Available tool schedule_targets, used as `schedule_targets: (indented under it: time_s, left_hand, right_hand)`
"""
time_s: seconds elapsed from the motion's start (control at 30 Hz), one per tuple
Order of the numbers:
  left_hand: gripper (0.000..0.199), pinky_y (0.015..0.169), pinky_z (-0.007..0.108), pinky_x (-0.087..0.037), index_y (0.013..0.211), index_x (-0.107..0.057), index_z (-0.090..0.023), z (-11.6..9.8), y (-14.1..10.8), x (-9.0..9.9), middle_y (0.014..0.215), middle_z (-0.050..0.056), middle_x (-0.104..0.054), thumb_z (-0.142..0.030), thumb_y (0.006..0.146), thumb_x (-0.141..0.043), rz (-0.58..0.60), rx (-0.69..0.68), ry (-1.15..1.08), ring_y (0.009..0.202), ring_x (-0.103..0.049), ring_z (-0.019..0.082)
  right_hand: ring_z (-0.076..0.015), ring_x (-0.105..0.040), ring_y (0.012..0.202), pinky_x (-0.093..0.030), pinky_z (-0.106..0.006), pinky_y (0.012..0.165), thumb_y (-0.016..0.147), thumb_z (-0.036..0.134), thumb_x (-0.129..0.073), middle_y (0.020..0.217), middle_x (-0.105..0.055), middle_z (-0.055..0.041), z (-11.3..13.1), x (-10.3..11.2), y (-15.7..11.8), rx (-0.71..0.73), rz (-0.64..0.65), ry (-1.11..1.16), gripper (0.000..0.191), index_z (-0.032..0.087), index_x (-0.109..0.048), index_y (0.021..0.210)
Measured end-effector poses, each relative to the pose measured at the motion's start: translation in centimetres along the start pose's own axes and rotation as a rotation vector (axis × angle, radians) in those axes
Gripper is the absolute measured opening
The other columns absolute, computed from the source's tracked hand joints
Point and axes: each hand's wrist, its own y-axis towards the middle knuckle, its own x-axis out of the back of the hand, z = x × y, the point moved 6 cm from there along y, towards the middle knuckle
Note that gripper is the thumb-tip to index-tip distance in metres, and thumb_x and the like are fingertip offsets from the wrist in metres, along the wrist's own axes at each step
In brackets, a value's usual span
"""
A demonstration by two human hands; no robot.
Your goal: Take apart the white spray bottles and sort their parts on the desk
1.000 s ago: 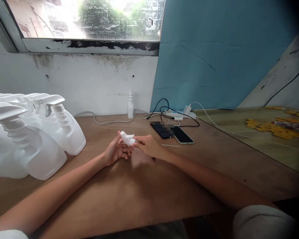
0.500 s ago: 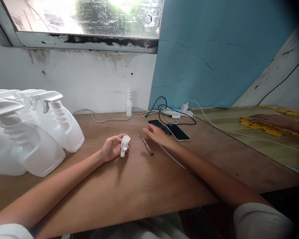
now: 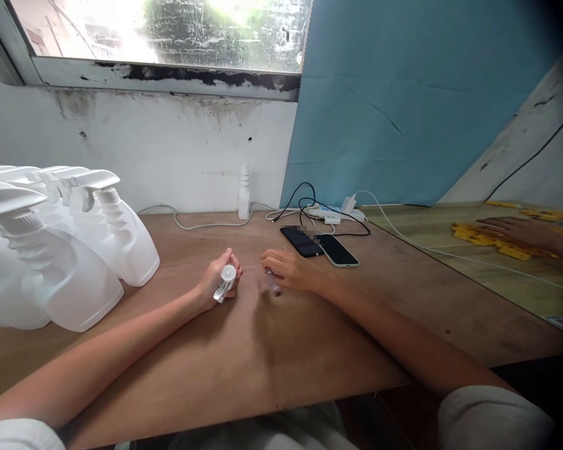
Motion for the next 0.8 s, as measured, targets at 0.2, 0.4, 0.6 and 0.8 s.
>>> schedule_targets:
  time_s: [0.2,0.4,0.6,0.8]
  left_hand:
    - [0.048,0.028,0.015,-0.024,0.063,-0.046,-0.016,0.0,-0.1,0.6,0.050,-0.003,-0.042,-0.061,0.082,-0.049,-0.148,-0.078,0.105,0.034,-0.036,0.007]
    - [0.049,0.026,0.018,-0.024,0.061,-0.048,-0.017,0.0,-0.2,0.8,0.042,-0.005,-0.039,-0.062,0.078,-0.051,-0.214,-0.168,0.218,0.029,-0.032,0.007]
    - [0.046,0.026,0.018,-0.025,0.061,-0.047,-0.017,0.2,0.1,0.9,0.041,-0.006,-0.039,-0.059,0.078,-0.054,-0.203,-0.170,0.255,0.029,-0.032,0.007]
    - [0.046,0.027,0.018,-0.025,0.058,-0.042,-0.018,-0.2,-0.2,0.2,0.042,-0.007,-0.036,-0.057,0.074,-0.060,-0.223,-0.182,0.309,0.030,-0.030,0.005]
  right_hand:
    - [-0.0116,-0.063,0.069,-0.048,-0.024,0.064,0.092,0.029,-0.049,0.080,-0.063,-0.0012,2.3,2.1,0.4,-0.276,-0.374,0.400,0.010,0.019,-0.049,0.094]
    - [-0.0101,-0.060,0.065,-0.046,-0.021,0.060,0.084,0.031,-0.062,0.078,-0.067,-0.0016,3.8,1.4,0.9,-0.290,-0.284,0.485,0.015,0.016,-0.063,0.084]
    - [-0.0085,-0.056,0.065,-0.044,-0.020,0.064,0.085,0.021,-0.057,0.076,-0.064,-0.0013,5.2,1.7,1.0,-0.110,-0.186,0.344,0.007,0.015,-0.061,0.085]
    - [-0.0081,-0.047,0.058,-0.035,-0.020,0.057,0.086,0.014,-0.047,0.068,-0.057,0.0006,6.6,1.5,1.2,-0.012,-0.181,0.123,0.008,0.016,-0.054,0.082]
